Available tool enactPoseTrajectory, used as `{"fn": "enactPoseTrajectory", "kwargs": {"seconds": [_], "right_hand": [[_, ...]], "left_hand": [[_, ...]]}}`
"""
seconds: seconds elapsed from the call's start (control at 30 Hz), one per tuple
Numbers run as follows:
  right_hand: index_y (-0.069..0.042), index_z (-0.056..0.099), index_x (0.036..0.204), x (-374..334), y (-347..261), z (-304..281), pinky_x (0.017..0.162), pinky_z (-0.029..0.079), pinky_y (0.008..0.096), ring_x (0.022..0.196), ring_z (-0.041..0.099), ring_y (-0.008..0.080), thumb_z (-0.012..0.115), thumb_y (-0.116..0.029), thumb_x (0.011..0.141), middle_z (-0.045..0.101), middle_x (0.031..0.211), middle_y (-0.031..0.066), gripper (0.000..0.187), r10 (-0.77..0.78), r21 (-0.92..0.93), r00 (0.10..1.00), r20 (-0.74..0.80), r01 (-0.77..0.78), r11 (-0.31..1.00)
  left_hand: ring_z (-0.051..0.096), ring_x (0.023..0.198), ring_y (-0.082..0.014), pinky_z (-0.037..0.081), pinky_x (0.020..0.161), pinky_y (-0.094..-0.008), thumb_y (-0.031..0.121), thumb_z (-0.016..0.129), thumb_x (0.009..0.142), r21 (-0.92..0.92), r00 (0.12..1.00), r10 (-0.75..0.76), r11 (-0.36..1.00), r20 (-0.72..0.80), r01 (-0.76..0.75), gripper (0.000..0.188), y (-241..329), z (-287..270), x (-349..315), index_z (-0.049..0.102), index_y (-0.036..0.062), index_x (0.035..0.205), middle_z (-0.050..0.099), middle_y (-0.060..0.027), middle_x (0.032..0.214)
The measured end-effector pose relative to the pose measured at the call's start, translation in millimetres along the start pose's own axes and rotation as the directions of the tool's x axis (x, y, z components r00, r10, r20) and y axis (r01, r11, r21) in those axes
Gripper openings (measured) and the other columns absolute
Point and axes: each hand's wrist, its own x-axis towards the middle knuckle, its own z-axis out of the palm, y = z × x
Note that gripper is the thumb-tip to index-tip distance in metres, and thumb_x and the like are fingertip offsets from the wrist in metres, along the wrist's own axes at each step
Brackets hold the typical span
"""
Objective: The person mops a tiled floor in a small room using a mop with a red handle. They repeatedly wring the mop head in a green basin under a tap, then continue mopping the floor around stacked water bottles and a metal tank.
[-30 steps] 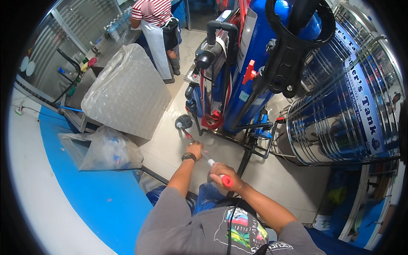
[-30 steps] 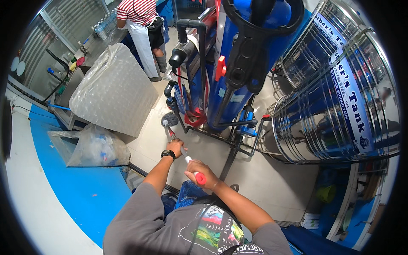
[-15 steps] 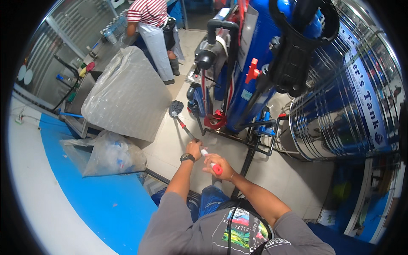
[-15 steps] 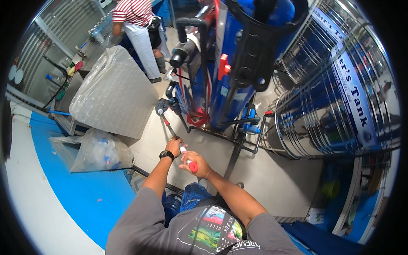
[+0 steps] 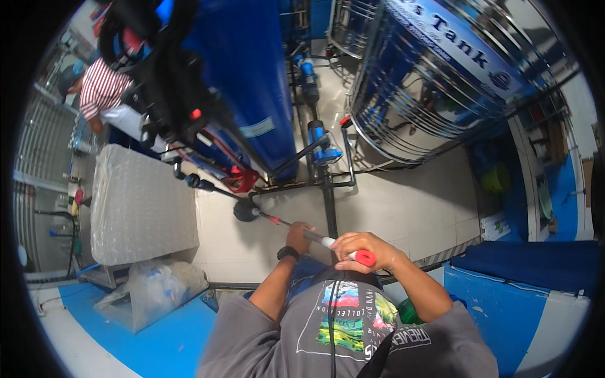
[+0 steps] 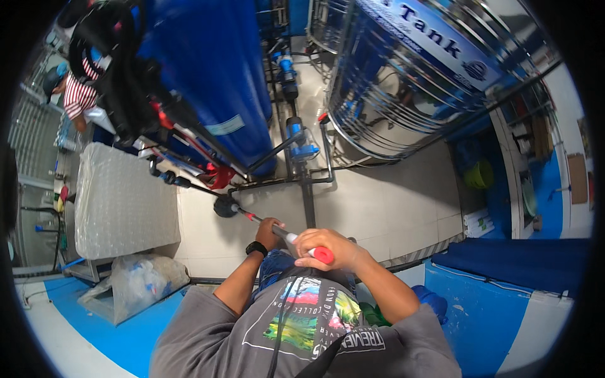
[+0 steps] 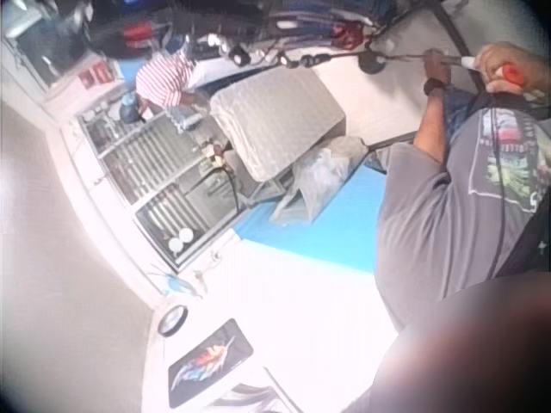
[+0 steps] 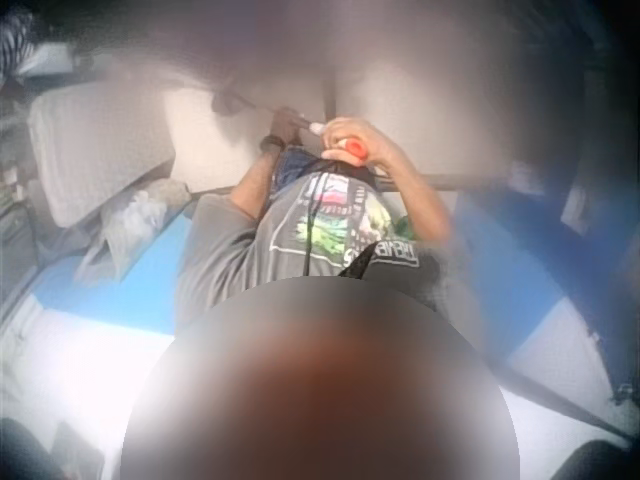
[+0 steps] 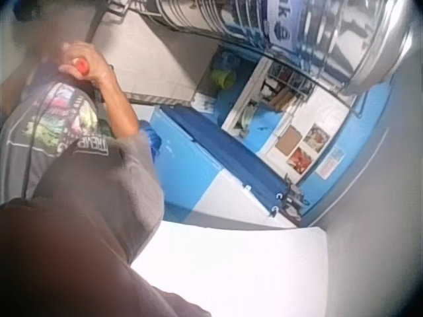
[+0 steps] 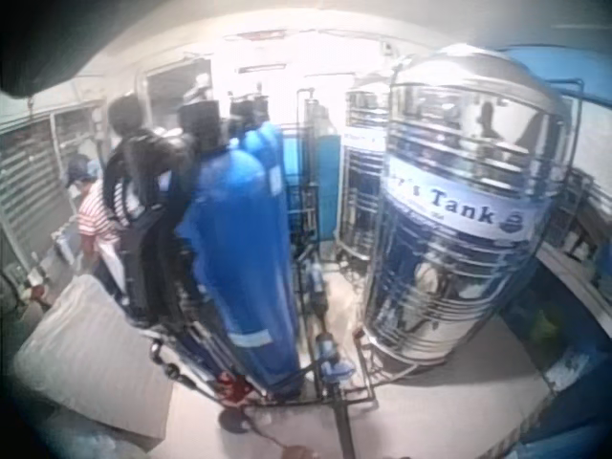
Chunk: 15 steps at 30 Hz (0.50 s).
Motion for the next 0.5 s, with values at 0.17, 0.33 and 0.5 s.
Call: {"fn": "enactPoseTrajectory", "kwargs": {"seconds": [0.17,0.33,0.5], "right_hand": [[-0.006,0.061,0.070,-105.0,-31.9,-60.1,0.091,0.055,0.0410,0.093,0.072,0.0289,0.082,-0.010,0.083,0.071,0.079,0.0051,0.026,0.103,-0.043,0.970,-0.222,-0.116,0.992],[-0.005,0.062,0.072,-196.5,-51.5,-94.2,0.088,0.054,0.0414,0.093,0.070,0.0288,0.082,-0.015,0.086,0.071,0.081,0.0057,0.026,0.111,-0.037,0.930,-0.350,-0.133,0.990],[-0.004,0.062,0.075,-253.9,-72.9,-134.5,0.077,0.052,0.0410,0.084,0.067,0.0288,0.082,-0.017,0.088,0.068,0.079,0.0081,0.027,0.055,-0.025,0.856,-0.514,-0.079,0.997]], "left_hand": [[0.065,0.103,-0.0404,0.050,0.089,-0.0493,0.032,0.076,0.090,-0.028,0.968,0.032,0.999,0.250,-0.026,0.024,102.3,83.6,6.1,0.074,0.0083,0.093,0.070,-0.0169,0.104],[0.069,0.102,-0.0367,0.053,0.088,-0.0455,0.024,0.075,0.088,-0.026,0.730,0.158,0.982,0.665,-0.189,0.016,185.6,139.0,31.1,0.079,0.0110,0.096,0.075,-0.0141,0.104],[0.073,0.099,-0.0328,0.055,0.087,-0.0411,0.019,0.079,0.074,-0.019,0.608,0.300,0.905,0.735,-0.424,0.028,282.5,162.2,54.1,0.081,0.0138,0.101,0.077,-0.0133,0.102]]}}
